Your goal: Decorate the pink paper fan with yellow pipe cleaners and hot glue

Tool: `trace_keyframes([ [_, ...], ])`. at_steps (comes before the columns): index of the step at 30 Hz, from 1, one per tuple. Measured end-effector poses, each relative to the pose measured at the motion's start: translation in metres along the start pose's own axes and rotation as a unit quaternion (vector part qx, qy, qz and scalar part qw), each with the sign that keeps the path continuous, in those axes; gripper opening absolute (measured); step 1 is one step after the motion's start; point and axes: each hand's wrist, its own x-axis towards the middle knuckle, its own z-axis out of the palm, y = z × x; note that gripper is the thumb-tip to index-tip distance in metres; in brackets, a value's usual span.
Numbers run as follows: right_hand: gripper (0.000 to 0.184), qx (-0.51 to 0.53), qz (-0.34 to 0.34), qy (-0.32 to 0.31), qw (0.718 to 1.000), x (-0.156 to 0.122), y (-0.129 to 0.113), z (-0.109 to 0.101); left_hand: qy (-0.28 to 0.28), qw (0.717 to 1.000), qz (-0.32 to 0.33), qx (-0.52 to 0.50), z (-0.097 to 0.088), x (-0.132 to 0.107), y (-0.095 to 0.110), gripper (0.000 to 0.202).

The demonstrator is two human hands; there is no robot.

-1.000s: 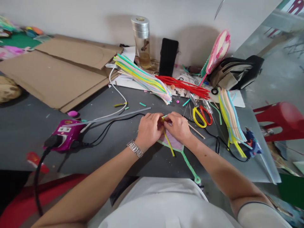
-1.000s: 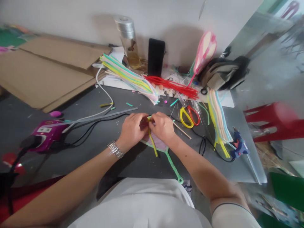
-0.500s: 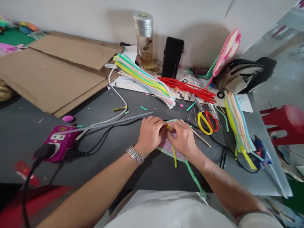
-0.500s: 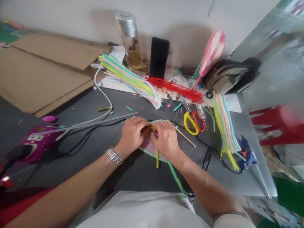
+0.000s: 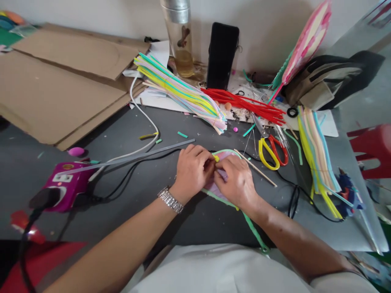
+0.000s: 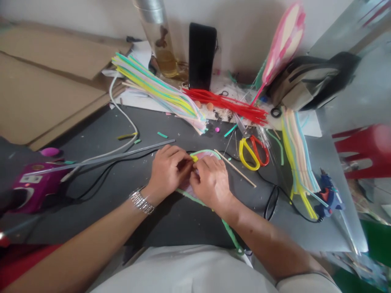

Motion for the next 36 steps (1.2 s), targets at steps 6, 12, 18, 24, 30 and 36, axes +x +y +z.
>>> trace_keyframes([
  [6, 0.013, -0.015, -0.015, 0.005, 1.000, -0.001, 0.002, 0.000, 0.008, 0.996, 0.059, -0.071, -0.005, 0.001, -0.007, 0.016],
  [12, 0.021, 0.007, -0.030, 0.005, 1.000, 0.000, 0.006, 0.000, -0.066, 0.997, 0.028, -0.029, -0.012, 0.017, -0.010, 0.012],
  [18, 0.024, 0.012, -0.024, 0.010, 1.000, -0.002, 0.009, 0.001, -0.153, 0.987, 0.015, -0.038, -0.018, 0.033, -0.016, 0.007],
  [24, 0.025, 0.046, -0.009, 0.026, 0.999, 0.000, 0.007, -0.003, -0.179, 0.977, 0.057, -0.100, -0.023, 0.031, -0.021, 0.010],
  [30, 0.024, 0.105, 0.005, 0.063, 0.992, 0.003, 0.003, -0.011, -0.168, 0.976, 0.010, -0.140, -0.032, 0.026, -0.012, 0.011],
  [36, 0.020, 0.123, -0.005, 0.071, 0.990, 0.002, 0.000, -0.013, -0.156, 0.925, -0.131, -0.320, -0.035, 0.029, -0.009, 0.005],
])
